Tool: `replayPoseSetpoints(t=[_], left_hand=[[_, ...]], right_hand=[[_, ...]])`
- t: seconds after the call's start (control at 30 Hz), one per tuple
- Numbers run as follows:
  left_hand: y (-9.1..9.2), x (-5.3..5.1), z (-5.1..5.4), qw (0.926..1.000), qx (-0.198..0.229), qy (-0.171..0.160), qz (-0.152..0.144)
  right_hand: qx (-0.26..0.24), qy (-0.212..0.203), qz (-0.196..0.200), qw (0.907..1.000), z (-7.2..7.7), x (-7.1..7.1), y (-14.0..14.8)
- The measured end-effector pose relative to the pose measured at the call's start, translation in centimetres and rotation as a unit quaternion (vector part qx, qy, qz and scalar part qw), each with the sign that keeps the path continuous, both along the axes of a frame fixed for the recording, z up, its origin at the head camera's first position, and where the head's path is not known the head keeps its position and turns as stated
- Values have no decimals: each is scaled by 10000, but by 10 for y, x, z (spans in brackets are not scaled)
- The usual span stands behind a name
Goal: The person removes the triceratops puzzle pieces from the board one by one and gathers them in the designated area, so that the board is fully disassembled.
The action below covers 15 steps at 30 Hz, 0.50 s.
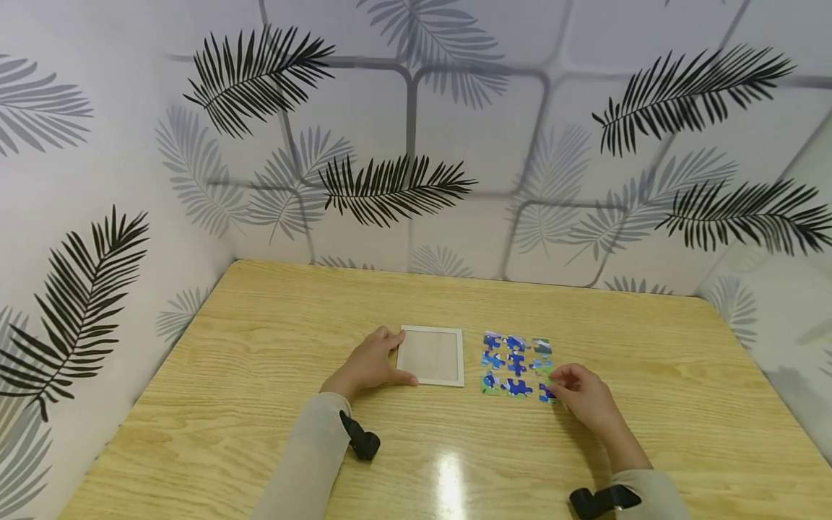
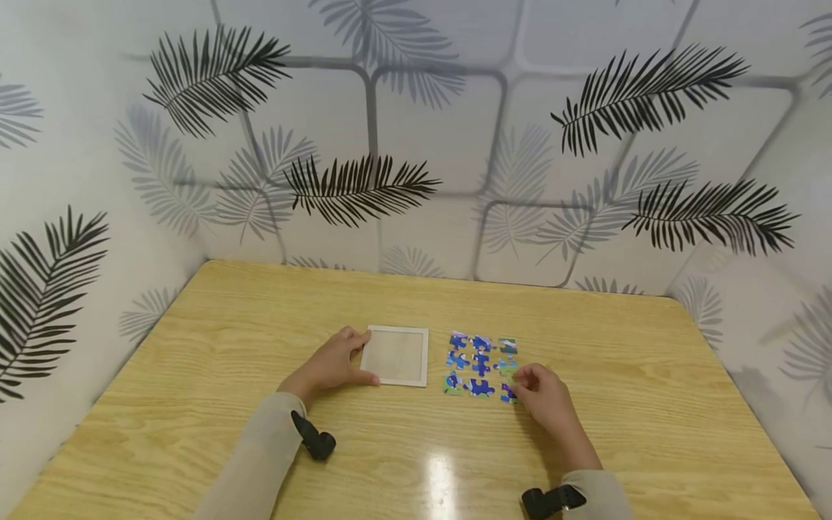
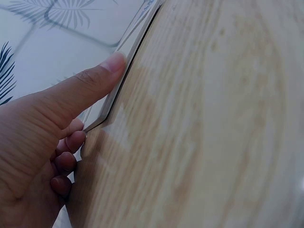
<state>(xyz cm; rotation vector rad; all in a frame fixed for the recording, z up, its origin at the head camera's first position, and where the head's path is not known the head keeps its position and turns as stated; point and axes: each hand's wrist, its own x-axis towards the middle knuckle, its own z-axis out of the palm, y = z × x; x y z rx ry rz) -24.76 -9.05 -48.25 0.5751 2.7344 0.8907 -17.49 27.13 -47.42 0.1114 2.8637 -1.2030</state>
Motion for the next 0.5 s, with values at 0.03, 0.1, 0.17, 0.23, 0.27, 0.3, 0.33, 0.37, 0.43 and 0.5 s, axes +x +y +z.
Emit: replayPoseSetpoints(t=[0.03,0.1,0.17,0.23,0.27,0.3,0.33,0.37,0.43,0.5], left_hand=[[0,0,0,10000,7,9,-2],[0,0,0,10000,24,1,-7],[0,1,0,10000,45,-4,-16],[0,1,0,10000,62,-18,-17],[0,0,0,10000,63,-21,-19],[0,0,-1,10000,52,-21,-21],[-1,0,-1,10000,49,-21,-22],[-1,0,0,10000,46,-29,-21],[-1,0,0,10000,57,-30,-25],[-2,0,1,9999,111,-69,-22]], right_hand=[[2,2,-9,10000,0,0,0],[-28,-7,-37,10000,-1,0,1],[-67,-27,-64,10000,-1,1,1],[-90,-40,-92,9999,-1,1,1],[-97,-41,-104,9999,-1,1,1],[-99,-47,-112,9999,-1,1,1],[-103,-53,-120,9999,-1,1,1],[-112,-58,-130,9998,-1,2,1],[-140,-77,-139,9998,-1,1,1],[-193,-97,-150,9997,-1,1,2]])
